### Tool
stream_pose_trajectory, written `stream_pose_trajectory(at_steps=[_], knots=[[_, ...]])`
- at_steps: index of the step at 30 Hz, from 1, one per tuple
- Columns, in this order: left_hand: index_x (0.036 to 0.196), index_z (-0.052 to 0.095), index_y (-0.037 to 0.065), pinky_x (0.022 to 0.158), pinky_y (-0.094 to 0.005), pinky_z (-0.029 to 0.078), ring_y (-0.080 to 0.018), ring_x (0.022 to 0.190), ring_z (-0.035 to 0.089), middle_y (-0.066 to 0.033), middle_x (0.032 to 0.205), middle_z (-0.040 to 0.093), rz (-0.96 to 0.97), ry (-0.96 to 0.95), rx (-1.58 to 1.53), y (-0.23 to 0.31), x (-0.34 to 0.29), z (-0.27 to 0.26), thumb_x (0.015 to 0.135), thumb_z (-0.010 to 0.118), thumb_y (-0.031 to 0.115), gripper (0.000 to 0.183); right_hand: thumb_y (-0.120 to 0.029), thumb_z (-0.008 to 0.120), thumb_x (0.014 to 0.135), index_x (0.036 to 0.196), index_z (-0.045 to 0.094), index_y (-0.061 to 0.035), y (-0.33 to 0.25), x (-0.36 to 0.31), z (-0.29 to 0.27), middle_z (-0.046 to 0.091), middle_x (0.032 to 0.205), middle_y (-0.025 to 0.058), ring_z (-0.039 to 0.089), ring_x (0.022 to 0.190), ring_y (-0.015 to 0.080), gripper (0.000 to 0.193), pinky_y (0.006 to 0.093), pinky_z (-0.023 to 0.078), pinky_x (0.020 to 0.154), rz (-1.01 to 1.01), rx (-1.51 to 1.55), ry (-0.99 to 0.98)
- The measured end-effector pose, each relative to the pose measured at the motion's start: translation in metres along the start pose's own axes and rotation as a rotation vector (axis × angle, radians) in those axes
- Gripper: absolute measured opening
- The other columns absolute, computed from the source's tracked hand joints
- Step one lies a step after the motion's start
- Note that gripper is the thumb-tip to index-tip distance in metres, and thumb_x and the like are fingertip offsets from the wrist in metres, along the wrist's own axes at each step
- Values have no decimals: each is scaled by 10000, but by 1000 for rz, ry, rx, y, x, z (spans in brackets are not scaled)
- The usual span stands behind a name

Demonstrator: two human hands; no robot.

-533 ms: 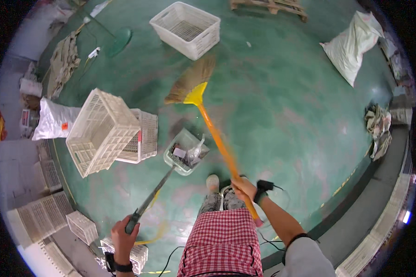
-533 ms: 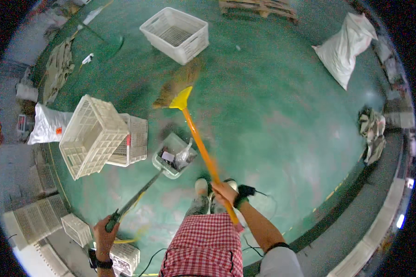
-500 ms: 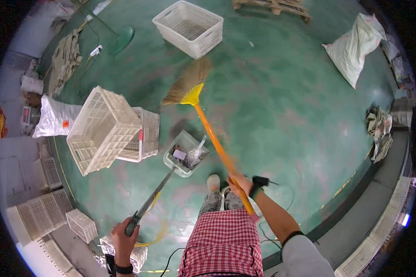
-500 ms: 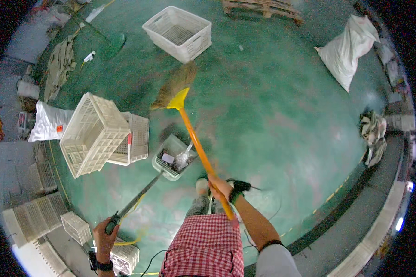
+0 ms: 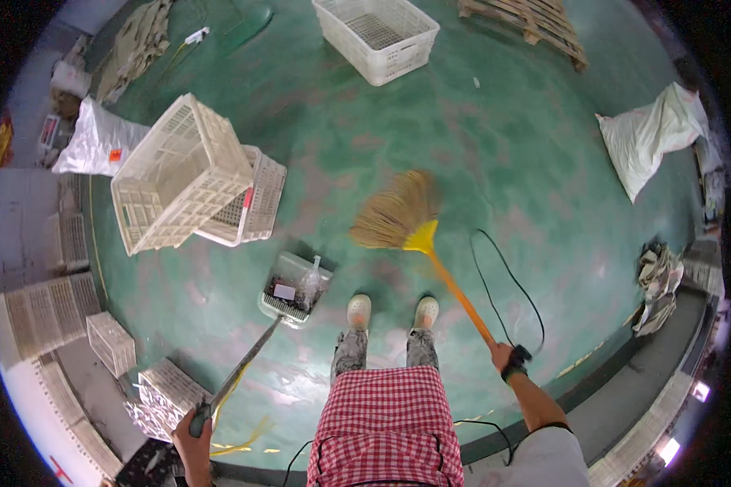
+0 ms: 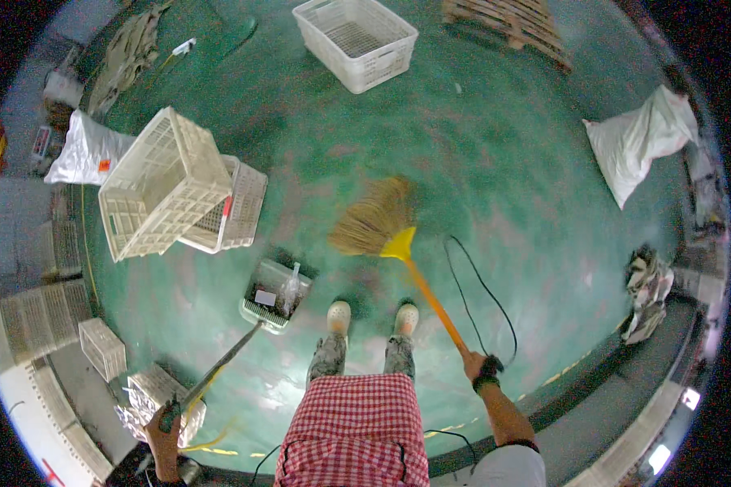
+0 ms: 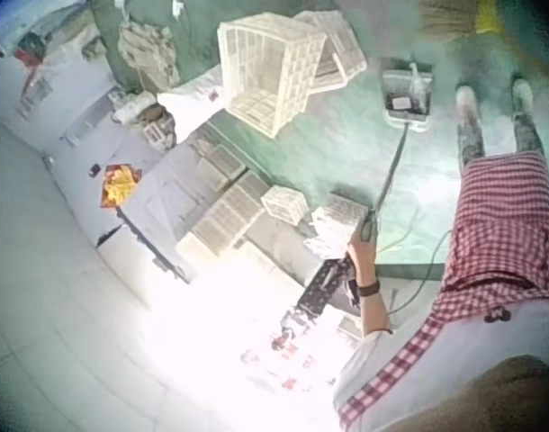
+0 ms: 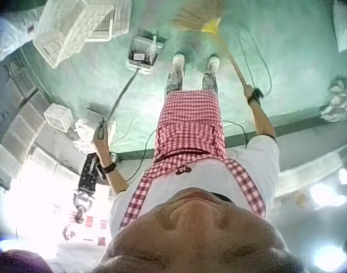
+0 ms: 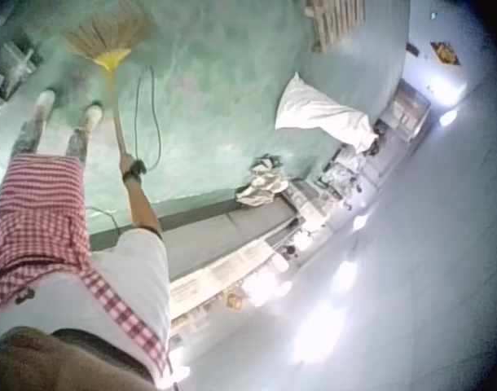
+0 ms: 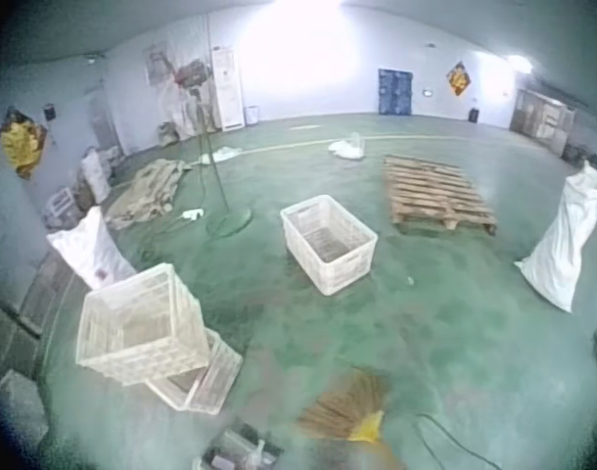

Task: Sweep debris from the floor into a dustpan in a manufacturing environment.

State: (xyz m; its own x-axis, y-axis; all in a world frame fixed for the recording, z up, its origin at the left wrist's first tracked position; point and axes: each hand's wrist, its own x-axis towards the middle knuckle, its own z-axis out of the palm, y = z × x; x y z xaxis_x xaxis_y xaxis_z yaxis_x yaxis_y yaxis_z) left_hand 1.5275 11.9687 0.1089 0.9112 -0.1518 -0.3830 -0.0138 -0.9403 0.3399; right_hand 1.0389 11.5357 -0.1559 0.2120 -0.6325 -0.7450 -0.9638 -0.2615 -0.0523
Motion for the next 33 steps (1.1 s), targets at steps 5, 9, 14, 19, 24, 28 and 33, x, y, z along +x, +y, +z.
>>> stream_pose_trajectory(at_steps=[5,9,14,19,24,28,33], knots=[[902,539,-87,562,-258,425,-117,592,517,-108,679,581,-77,65,-20,11,-47,-6,654,599,38,284,-321,376,830,719,498,-24,36,-43,-22,520,622,212,504,626,401,341,454,391,523,-184,-75,59],[924,535,-85,573,-262,429,-114,602,532,-120,684,588,-91,116,-3,14,-84,15,668,604,61,303,-361,298,846,779,521,-10,-72,34,-37,539,722,220,513,708,394,422,448,408,587,-382,-134,-110],[914,541,-80,564,-261,425,-116,585,524,-111,671,583,-178,188,-38,12,-120,45,672,613,76,297,-475,292,813,775,558,10,-166,133,-45,562,731,209,538,707,357,554,418,404,601,-581,-419,-116],[899,547,-71,517,-244,413,-90,557,493,-70,655,572,-153,261,31,17,-157,43,683,601,62,259,-452,344,803,797,574,-5,-34,138,-85,578,726,191,566,643,310,503,407,414,569,-480,-515,-96],[895,542,-73,529,-249,414,-89,569,484,-76,643,552,-327,195,-183,7,-184,64,684,595,57,253,-368,379,809,716,563,-12,158,99,-156,536,578,193,546,578,337,412,419,417,506,-441,-639,197],[894,538,-79,569,-264,418,-108,598,495,-98,673,562,-389,192,-113,-13,-232,65,678,605,75,274,-360,394,806,681,520,-29,133,17,-180,521,540,186,522,498,342,375,434,399,455,-390,-630,123],[877,547,-75,593,-277,415,-127,610,508,-121,692,573,-404,310,-130,-36,-307,72,651,614,78,280,-394,378,812,748,530,-13,48,10,-161,534,627,213,530,578,362,416,449,401,489,-561,-597,-23]])
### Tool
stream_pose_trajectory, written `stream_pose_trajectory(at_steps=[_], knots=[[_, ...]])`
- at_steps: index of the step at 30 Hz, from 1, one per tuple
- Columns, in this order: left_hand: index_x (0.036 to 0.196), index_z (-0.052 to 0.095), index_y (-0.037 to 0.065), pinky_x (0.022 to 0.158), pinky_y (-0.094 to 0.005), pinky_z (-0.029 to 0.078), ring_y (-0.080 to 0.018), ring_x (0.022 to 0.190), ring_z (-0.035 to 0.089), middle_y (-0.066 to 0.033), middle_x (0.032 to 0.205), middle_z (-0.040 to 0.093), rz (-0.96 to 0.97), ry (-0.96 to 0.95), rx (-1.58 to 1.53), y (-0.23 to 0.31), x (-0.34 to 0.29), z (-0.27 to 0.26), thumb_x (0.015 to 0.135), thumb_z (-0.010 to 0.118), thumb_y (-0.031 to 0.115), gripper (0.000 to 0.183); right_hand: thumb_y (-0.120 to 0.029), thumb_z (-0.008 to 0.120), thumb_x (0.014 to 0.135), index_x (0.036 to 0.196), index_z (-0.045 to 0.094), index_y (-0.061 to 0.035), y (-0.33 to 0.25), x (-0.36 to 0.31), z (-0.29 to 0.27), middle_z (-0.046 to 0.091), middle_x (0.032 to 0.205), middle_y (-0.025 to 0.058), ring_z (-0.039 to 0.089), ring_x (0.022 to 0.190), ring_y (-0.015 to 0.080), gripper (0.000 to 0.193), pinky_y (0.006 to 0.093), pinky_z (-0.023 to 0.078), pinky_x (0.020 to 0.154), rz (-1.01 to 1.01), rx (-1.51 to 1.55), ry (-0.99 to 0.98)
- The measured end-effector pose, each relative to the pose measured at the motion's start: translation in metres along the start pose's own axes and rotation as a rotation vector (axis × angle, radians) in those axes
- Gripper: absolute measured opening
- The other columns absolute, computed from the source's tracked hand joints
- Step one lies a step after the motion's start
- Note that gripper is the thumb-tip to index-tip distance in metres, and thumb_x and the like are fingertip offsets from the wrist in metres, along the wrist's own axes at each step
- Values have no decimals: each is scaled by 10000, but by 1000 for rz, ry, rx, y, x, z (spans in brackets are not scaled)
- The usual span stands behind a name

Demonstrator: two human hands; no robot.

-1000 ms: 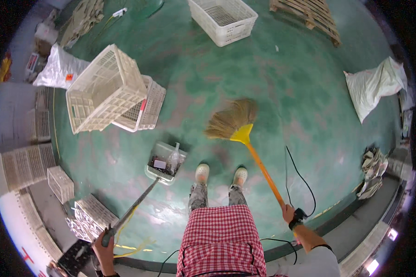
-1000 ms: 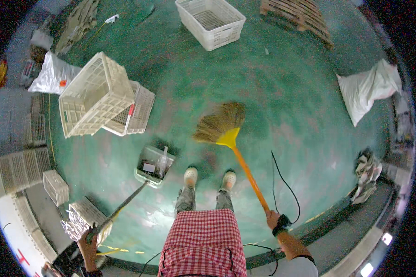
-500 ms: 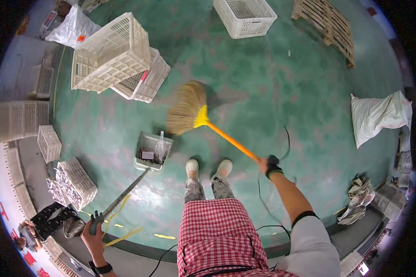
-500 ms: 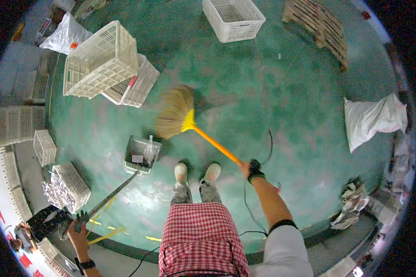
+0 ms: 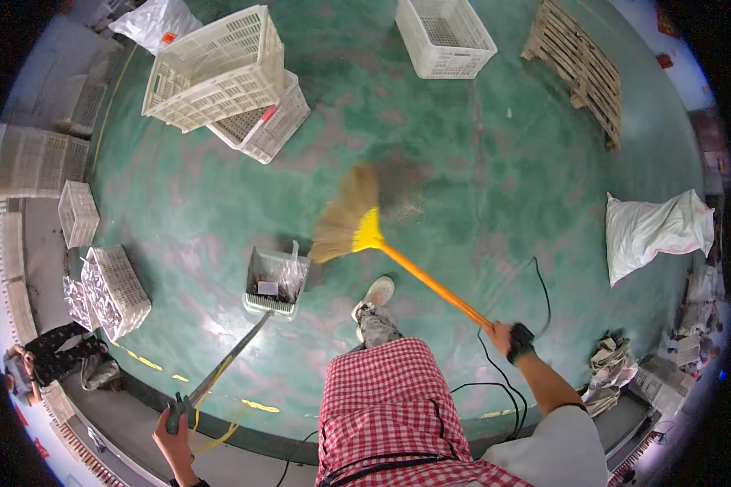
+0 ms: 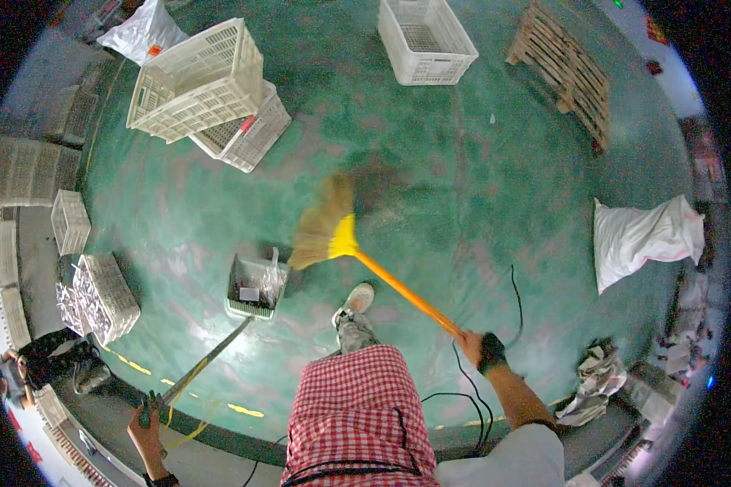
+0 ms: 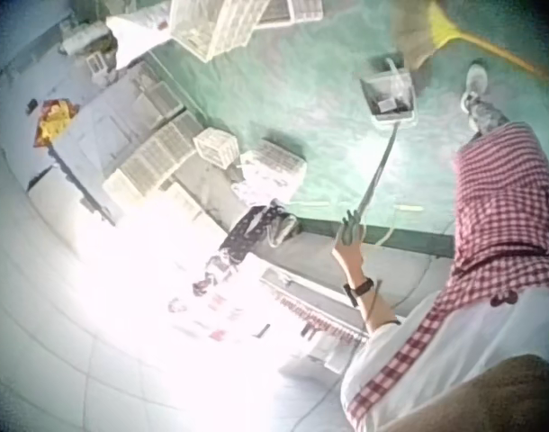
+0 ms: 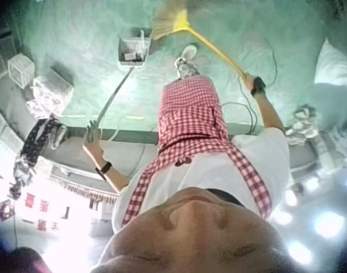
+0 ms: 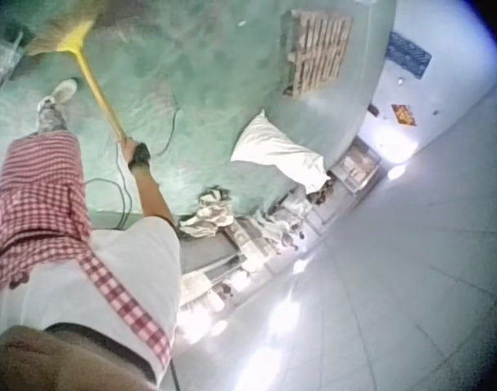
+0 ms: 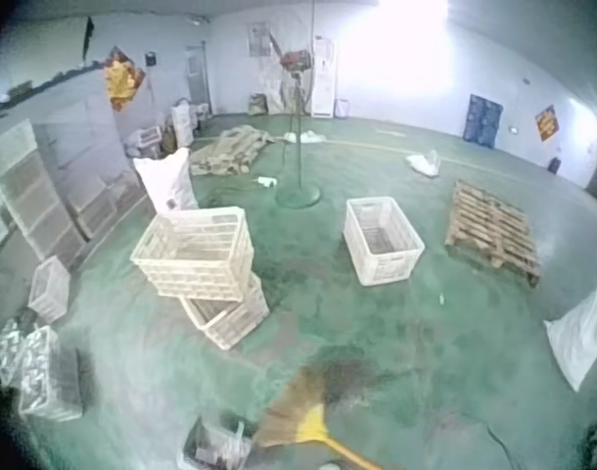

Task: Sweep debris from the floor into a dustpan in a manufacturing environment.

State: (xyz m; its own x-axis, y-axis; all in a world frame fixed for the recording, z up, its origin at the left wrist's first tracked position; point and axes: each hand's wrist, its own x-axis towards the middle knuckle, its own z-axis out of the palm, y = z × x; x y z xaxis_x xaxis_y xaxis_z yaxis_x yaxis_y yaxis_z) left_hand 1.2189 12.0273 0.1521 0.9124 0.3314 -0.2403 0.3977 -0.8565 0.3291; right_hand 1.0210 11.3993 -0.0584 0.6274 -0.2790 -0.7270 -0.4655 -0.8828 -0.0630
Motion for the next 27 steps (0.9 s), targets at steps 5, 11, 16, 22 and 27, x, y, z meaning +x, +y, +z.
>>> stream_pose_trajectory(at_steps=[5,11,16,22,27], knots=[[865,555,-69,568,-272,417,-121,570,503,-111,650,569,-74,-79,23,-13,-53,-4,636,613,69,274,-443,387,790,805,580,-45,-43,112,2,560,709,192,548,693,329,443,406,429,600,-67,-150,23],[870,557,-67,549,-252,422,-97,575,514,-105,630,568,-129,-77,-22,-64,-111,-1,622,615,51,280,-458,389,794,902,573,-40,56,86,-16,557,786,179,539,768,316,470,396,425,652,124,-273,27],[880,554,-74,557,-258,429,-110,578,525,-115,647,576,-163,-100,-34,-80,-141,12,622,619,52,294,-472,355,812,759,555,-12,142,19,-16,533,650,144,528,615,282,504,388,396,514,211,-347,222],[891,554,-71,560,-264,432,-136,590,545,-137,664,580,-22,-121,-134,-37,-150,41,617,623,54,309,-494,324,809,599,483,-7,194,6,22,480,513,95,415,422,213,554,348,347,397,55,180,220],[891,560,-39,549,-319,425,-263,593,551,-159,699,566,176,-193,-24,38,-134,75,635,635,76,290,-413,357,815,608,510,-40,57,81,33,499,477,126,485,396,220,453,361,370,379,483,463,-251]])
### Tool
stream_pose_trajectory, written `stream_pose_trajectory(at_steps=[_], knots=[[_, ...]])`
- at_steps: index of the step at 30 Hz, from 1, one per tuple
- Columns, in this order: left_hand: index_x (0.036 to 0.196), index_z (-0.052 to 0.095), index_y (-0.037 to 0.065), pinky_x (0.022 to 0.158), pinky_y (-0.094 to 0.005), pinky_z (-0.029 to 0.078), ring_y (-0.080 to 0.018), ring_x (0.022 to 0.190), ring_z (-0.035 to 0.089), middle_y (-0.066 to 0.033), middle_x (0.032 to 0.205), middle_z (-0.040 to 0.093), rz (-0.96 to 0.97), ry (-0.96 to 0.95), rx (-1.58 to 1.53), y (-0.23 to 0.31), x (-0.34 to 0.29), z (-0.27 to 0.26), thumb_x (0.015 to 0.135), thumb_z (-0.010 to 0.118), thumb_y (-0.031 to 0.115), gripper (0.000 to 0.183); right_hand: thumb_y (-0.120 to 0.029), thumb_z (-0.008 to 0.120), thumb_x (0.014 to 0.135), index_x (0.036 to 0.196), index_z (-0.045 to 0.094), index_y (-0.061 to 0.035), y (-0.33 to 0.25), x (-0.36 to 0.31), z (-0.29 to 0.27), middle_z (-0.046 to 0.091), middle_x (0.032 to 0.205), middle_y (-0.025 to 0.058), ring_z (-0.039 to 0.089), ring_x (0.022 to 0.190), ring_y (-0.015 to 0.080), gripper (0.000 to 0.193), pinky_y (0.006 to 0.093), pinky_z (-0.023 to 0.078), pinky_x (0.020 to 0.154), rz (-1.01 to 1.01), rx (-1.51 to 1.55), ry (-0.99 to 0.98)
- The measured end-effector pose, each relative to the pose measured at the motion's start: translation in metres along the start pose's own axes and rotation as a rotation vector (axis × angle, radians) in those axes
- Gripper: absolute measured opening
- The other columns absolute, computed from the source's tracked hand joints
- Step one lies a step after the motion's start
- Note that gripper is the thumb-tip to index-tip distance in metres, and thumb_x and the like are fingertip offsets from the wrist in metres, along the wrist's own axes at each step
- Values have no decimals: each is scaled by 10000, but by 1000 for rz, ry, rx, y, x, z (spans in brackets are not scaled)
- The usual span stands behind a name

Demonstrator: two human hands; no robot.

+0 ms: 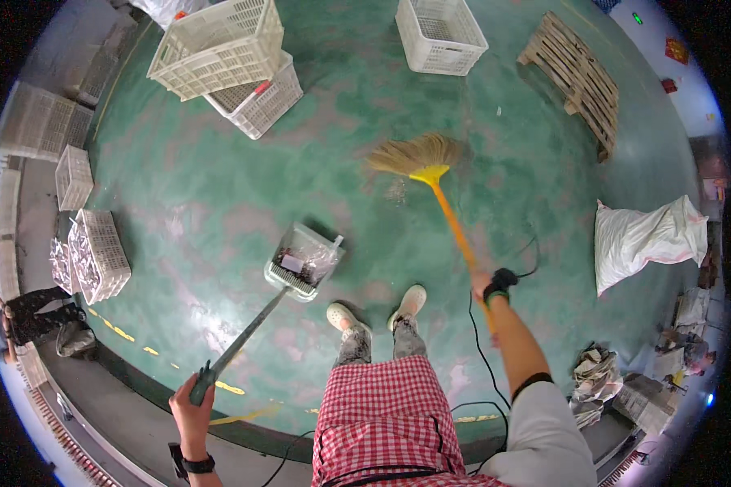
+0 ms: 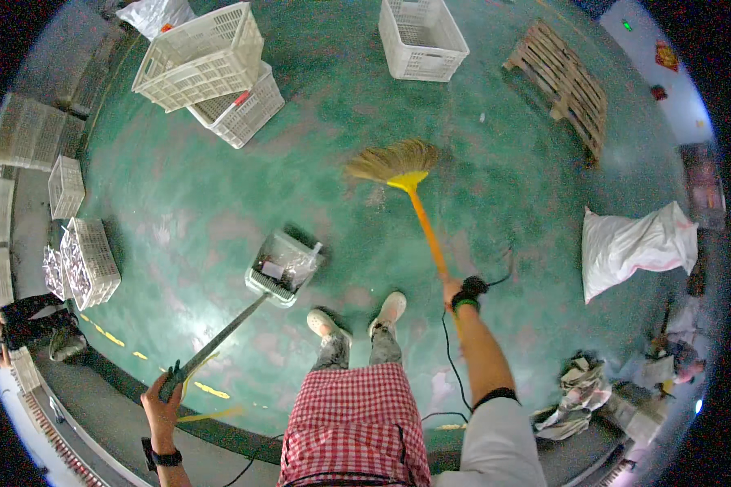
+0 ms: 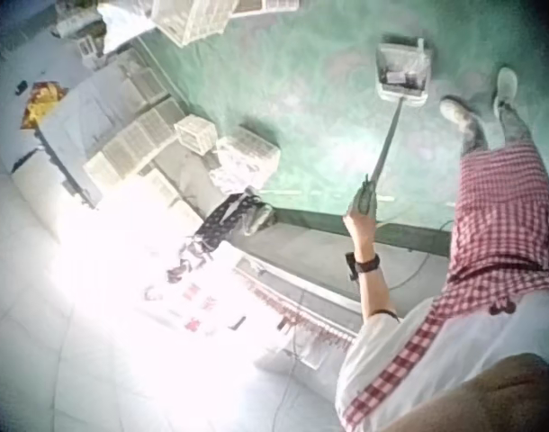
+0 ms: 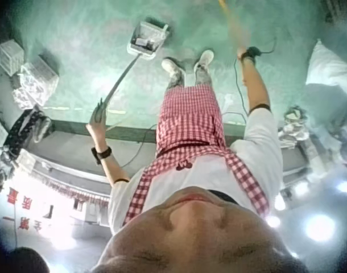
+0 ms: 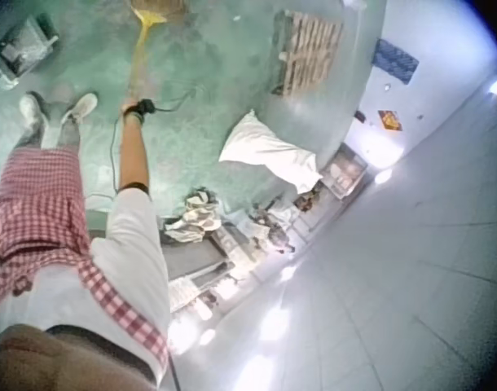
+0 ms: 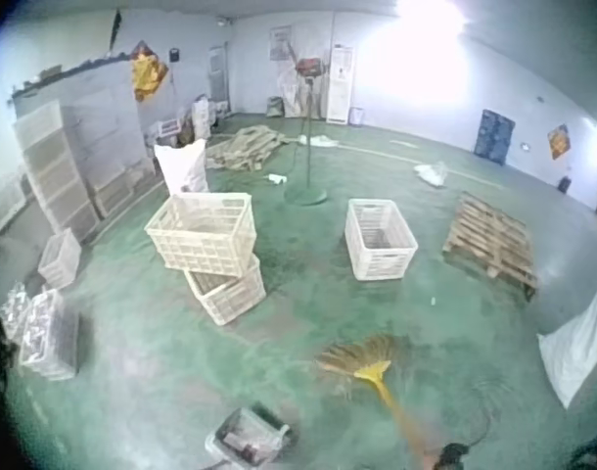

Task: Sweep debris from the floor into a dustpan in a manufacturing environment.

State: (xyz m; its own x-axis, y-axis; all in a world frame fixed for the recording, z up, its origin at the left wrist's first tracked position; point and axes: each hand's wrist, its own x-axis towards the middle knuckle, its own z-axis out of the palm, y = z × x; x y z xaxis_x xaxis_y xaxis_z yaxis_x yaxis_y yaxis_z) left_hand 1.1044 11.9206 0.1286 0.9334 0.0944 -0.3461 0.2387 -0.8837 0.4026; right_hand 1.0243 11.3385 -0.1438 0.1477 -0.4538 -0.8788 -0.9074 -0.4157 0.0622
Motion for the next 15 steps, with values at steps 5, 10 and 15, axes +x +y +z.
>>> stream_pose_trajectory(at_steps=[5,10,15], knots=[[892,567,-15,531,-318,419,-262,582,547,-148,678,555,185,-84,27,72,30,41,633,644,83,287,-420,383,820,626,466,-17,82,-15,74,465,456,101,449,344,186,455,296,346,318,45,198,-151],[878,572,12,528,-327,418,-270,571,537,-137,658,552,333,-109,46,134,47,64,638,639,108,267,-412,434,810,699,436,-23,141,-119,39,427,492,42,389,330,131,405,248,327,315,46,952,-295],[878,571,15,523,-328,415,-281,572,537,-148,638,551,351,-142,87,189,58,84,648,631,138,267,-307,399,845,741,418,-18,176,-110,17,438,497,61,415,356,135,308,261,358,324,-70,956,-51]])
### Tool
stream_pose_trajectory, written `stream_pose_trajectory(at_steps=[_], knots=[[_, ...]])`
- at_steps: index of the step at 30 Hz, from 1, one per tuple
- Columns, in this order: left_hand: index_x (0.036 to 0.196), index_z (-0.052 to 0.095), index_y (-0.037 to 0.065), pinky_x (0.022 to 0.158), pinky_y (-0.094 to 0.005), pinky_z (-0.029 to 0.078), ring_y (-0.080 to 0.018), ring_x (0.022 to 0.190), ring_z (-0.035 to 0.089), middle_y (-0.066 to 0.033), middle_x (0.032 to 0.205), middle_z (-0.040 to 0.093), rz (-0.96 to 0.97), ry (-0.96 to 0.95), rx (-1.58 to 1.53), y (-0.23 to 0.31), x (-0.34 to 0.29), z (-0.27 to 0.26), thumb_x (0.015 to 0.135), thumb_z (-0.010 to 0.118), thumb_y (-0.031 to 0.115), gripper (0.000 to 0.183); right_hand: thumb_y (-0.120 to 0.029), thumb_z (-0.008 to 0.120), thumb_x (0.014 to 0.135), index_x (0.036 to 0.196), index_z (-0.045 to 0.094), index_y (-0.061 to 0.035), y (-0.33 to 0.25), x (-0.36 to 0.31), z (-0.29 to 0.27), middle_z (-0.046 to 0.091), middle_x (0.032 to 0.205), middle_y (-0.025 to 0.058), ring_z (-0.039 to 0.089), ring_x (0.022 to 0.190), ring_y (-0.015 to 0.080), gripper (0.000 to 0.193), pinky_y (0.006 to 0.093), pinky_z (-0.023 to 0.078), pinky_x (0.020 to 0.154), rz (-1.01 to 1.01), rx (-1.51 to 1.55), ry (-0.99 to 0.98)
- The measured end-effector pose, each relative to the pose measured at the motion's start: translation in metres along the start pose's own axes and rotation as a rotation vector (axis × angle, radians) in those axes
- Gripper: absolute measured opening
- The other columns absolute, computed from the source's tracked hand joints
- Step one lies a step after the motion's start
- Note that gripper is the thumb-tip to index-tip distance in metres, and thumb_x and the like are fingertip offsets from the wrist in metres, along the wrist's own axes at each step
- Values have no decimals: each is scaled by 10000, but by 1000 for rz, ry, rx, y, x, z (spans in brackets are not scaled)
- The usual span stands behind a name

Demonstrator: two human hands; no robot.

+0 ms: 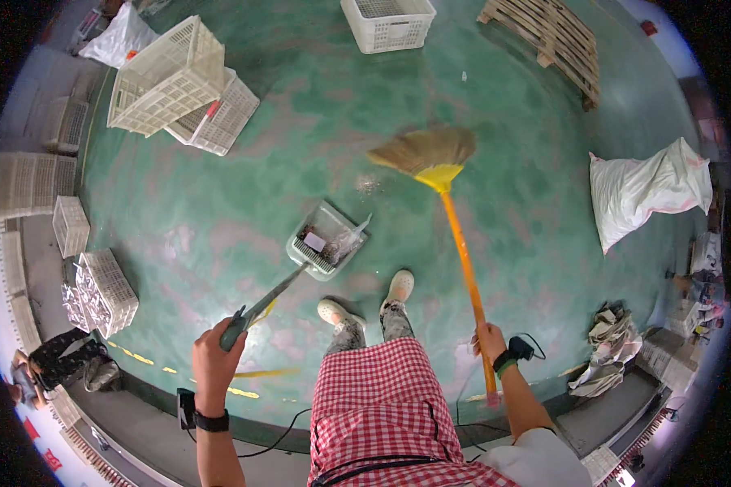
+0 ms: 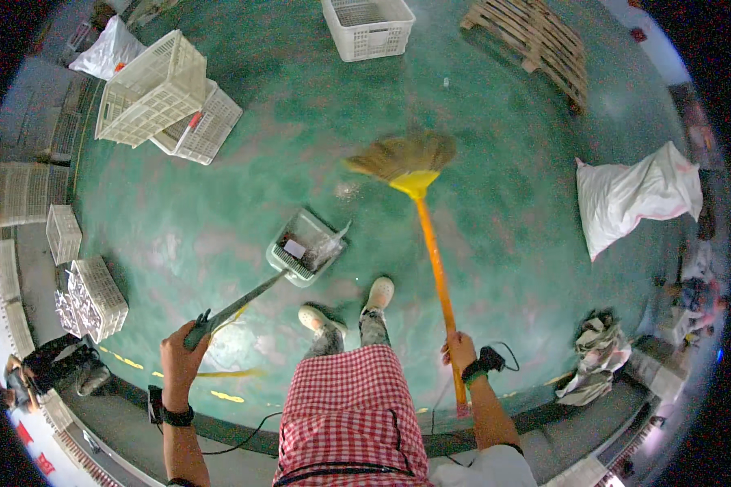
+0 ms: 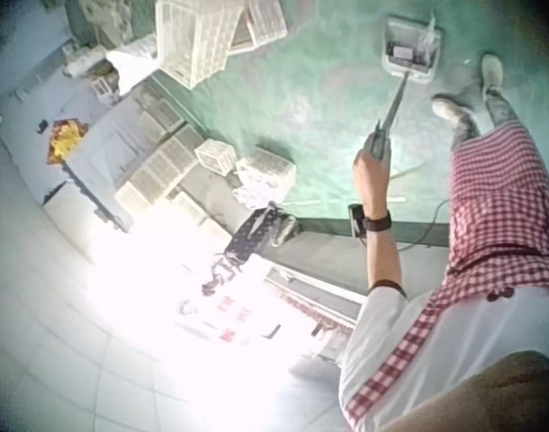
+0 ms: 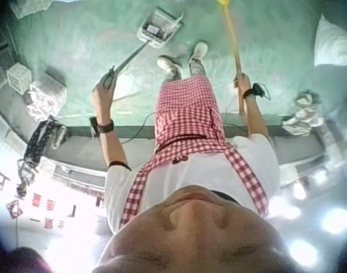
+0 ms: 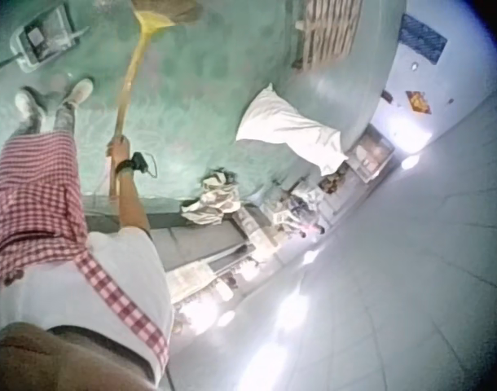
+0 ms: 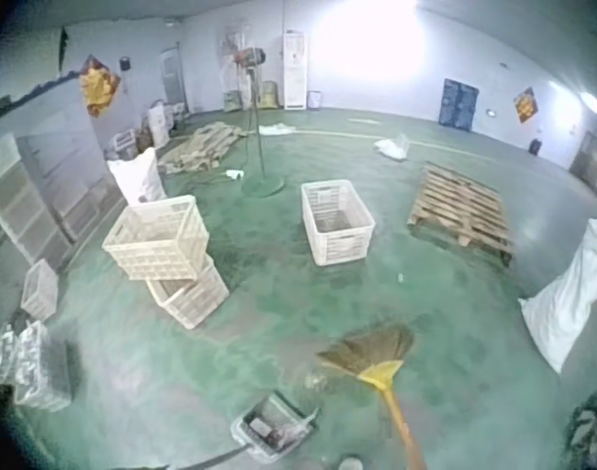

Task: Sweep debris from the floor into a dustpan in a manufacturing environment.

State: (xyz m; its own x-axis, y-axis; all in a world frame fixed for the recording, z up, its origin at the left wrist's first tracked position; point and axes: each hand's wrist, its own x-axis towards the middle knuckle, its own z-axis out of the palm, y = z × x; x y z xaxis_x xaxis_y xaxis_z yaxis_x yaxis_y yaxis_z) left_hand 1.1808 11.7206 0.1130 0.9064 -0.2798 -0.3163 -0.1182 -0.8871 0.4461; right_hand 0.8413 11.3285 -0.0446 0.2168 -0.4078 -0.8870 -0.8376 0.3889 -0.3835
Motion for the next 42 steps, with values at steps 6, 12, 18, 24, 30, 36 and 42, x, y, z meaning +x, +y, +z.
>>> stream_pose_trajectory(at_steps=[6,12,18,24,30,36,42], knots=[[861,573,2,531,-341,420,-305,576,541,-173,635,553,24,-33,-10,39,29,30,653,629,167,272,-420,364,825,680,408,-73,-19,135,-2,388,421,37,383,294,164,379,292,339,294,-140,-323,288],[863,571,-22,551,-304,439,-283,594,570,-182,680,571,17,-31,-29,50,40,32,653,631,139,272,-385,402,815,655,460,-35,93,168,6,519,528,161,520,459,302,389,383,404,418,-333,-1044,454],[878,567,-28,557,-295,441,-265,604,580,-170,687,579,-63,-46,19,39,36,27,649,632,136,289,-344,402,826,728,455,-9,117,55,28,512,506,161,540,484,301,353,388,400,428,-344,-1187,28],[870,567,-30,554,-291,440,-258,592,577,-166,682,579,-43,-35,-35,31,36,24,647,630,133,284,-354,412,825,687,446,-27,137,-21,-17,462,452,64,456,342,159,356,289,340,317,-343,-670,-25],[870,568,-33,549,-288,439,-250,583,576,-167,680,579,-13,-42,-12,39,44,26,651,632,143,288,-427,319,837,763,422,-18,35,81,9,473,479,112,507,388,226,429,319,388,340,-330,-696,99],[873,567,-36,550,-282,438,-240,581,578,-168,683,579,-49,-29,-34,28,43,26,657,632,151,293,-402,336,823,797,487,4,56,80,59,546,614,209,536,593,375,433,437,416,547,-237,-1144,113],[883,562,-44,564,-274,441,-219,595,586,-166,686,583,-133,-85,-35,19,38,17,654,633,140,302,-371,423,805,718,500,3,52,-34,20,516,523,111,512,428,213,392,342,385,375,103,-581,-141]])
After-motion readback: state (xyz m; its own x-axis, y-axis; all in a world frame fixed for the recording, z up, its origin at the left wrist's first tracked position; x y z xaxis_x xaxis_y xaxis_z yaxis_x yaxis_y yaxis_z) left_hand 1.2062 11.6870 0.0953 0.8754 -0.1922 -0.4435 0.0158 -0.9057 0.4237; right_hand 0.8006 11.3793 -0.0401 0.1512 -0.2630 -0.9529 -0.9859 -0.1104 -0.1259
